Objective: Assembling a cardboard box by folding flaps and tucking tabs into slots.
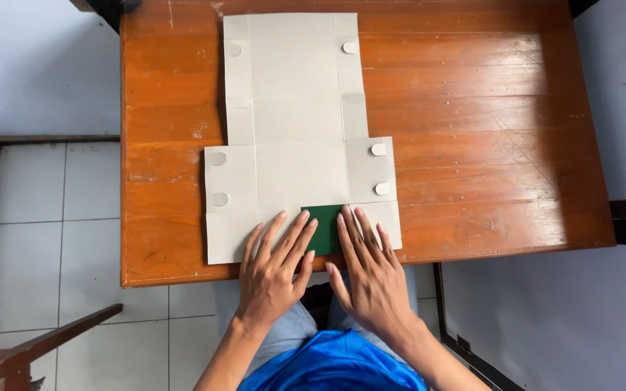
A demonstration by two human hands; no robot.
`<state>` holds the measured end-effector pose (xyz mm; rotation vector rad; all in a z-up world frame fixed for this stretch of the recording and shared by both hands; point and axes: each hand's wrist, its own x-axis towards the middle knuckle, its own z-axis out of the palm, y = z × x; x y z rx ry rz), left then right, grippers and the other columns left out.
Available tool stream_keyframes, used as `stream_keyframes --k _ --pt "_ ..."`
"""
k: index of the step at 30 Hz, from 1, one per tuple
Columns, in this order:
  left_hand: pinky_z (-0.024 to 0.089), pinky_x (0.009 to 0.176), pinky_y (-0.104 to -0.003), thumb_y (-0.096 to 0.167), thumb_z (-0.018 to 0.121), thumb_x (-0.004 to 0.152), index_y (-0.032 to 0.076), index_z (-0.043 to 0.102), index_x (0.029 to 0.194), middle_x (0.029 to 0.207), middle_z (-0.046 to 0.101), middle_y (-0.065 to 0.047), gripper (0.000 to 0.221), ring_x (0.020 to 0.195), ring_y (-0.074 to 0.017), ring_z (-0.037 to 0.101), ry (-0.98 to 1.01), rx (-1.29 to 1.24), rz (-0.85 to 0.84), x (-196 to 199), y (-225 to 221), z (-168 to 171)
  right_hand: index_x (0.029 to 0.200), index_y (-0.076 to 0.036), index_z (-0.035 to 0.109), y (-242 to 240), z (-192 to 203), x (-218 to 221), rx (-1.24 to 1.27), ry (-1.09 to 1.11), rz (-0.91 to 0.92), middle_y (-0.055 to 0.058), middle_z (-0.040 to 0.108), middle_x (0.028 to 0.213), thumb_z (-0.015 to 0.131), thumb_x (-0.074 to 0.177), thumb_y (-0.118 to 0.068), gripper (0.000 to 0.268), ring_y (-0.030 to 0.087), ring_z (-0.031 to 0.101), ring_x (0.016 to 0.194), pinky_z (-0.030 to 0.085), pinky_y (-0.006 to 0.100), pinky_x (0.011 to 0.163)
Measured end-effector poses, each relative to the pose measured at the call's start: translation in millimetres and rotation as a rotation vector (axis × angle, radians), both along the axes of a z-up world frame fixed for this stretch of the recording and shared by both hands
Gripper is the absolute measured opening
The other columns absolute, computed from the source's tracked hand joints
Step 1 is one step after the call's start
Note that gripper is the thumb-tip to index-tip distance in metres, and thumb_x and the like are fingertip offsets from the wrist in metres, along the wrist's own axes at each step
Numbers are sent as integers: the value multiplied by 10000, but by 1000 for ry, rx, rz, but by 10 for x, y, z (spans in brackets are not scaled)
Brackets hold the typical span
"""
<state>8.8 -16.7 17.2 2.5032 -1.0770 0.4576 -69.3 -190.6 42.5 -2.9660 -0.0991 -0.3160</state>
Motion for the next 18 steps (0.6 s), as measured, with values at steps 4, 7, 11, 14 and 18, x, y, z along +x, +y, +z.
stream_keyframes --k 4,7,11,14,18 --pt "423 1142 -429 293 543 1060 186 598 1471 1513 584 31 428 1393 -233 555 -8 -22 9 21 2 -11 1591 -19 330 81 42 -242 -2 55 0 135 331 1673 377 1072 -426 662 238 283 1568 189 387 1289" --pt "428 1140 -431 291 538 1062 181 595 1474 1516 582 29 430 1391 -239 559 1 -35 5 -3 15 -17 1572 -4 364 121 23 -342 -61 38 -2 148 363 1654 368 1072 -430 657 239 315 1554 209 379 1285" --pt "412 1152 -442 292 534 1064 183 581 1486 1531 567 27 438 1407 -244 543 16 -37 6 3 19 -34 1570 24 343 133 53 -301 -103 27 26 183 362 1646 403 1072 -449 690 267 292 1559 196 390 1299" --pt "401 1166 -451 292 529 1075 178 568 1498 1542 556 20 440 1419 -246 531 24 -35 -4 -13 25 -14 1600 18 265 153 27 -349 -81 79 12 178 281 1681 388 1066 -500 755 272 228 1581 171 411 1298" --pt "413 1194 -457 245 539 1095 142 509 1520 1540 566 -38 439 1421 -282 545 93 -150 -51 -5 71 42 1630 -26 206 350 -161 -453 131 77 -22 206 195 1710 505 1036 -443 785 350 172 1604 183 515 1283"
